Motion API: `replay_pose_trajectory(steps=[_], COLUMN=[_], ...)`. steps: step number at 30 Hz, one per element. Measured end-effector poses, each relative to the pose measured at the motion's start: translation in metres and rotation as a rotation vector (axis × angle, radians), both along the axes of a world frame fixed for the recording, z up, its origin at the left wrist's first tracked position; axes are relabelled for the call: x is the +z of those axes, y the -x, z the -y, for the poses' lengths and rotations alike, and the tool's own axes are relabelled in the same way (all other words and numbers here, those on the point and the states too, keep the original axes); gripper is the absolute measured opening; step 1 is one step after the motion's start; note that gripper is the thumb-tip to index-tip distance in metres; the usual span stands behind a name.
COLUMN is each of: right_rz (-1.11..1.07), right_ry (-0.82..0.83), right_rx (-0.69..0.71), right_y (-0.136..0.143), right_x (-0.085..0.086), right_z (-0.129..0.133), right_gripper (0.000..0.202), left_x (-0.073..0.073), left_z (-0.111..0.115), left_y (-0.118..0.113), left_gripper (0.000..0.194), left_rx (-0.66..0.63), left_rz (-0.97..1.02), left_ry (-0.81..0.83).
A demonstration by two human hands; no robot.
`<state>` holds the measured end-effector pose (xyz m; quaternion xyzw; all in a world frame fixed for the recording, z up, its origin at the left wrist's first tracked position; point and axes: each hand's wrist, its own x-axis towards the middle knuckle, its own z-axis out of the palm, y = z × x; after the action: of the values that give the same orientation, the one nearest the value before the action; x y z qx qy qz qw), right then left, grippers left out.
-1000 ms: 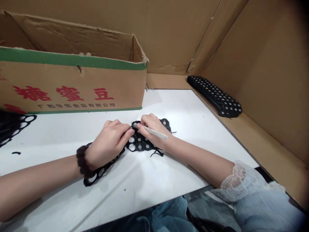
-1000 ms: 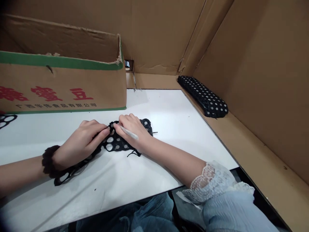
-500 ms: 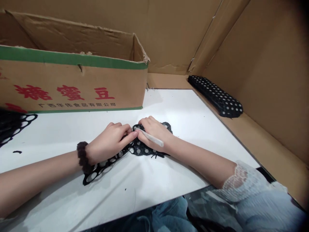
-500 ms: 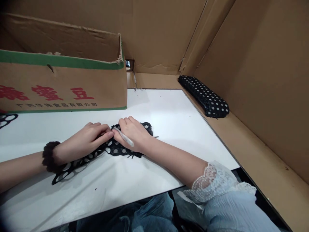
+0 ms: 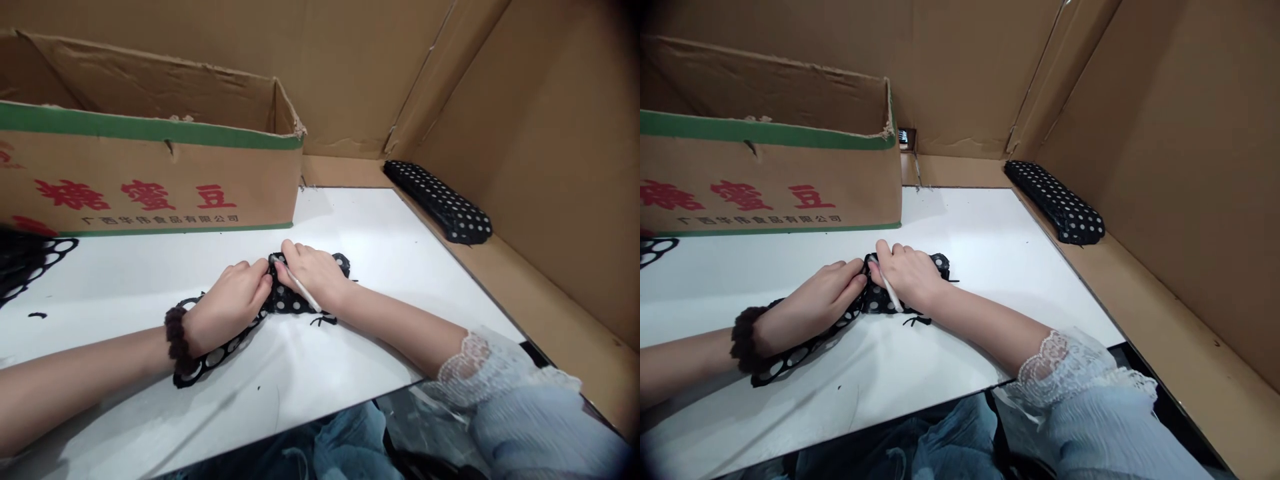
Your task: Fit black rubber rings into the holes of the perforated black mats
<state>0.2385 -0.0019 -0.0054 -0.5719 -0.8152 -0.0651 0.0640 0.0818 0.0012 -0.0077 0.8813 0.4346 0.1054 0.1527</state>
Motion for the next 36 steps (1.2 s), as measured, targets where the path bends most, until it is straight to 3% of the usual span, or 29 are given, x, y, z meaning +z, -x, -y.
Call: replay_pose_trajectory(steps=[9,16,21,31,36], right_rz=[0.009,-0.138,-0.235,-0.265,-0.276], right_ry=[0.011,-0.279,-0.392,-0.242,-0.159], right_rx=[-0.023,0.09,0.243,0.231,0.211], right_y=[0.002,-0.012,-0.011,-0.005,-0.002], right_x=[0.006,-0.003,-0.007,-0.008,-0.005], right_z=[0.001,0.0,0.002,0.009,0.011], right_gripper=[0.03,0.029,0.03,0.047,0.048], left_x=[0.004,0.009,0.008,0.009,0.012], left_z=[0.008,0.001,0.001,-0.001,-0.001], left_y=[-0.005,-0.002,-0.003,-0.001,-0.003], left_gripper=[0.019,0.032,0.029,0.026,0.018], left_rx=[0.067,0.142,0.208,0.242,0.259], left_rz=[-0.014,0.423,0.573,0.493,0.44], left_ry=[-0.053,0.207,0.263,-0.074,-0.121])
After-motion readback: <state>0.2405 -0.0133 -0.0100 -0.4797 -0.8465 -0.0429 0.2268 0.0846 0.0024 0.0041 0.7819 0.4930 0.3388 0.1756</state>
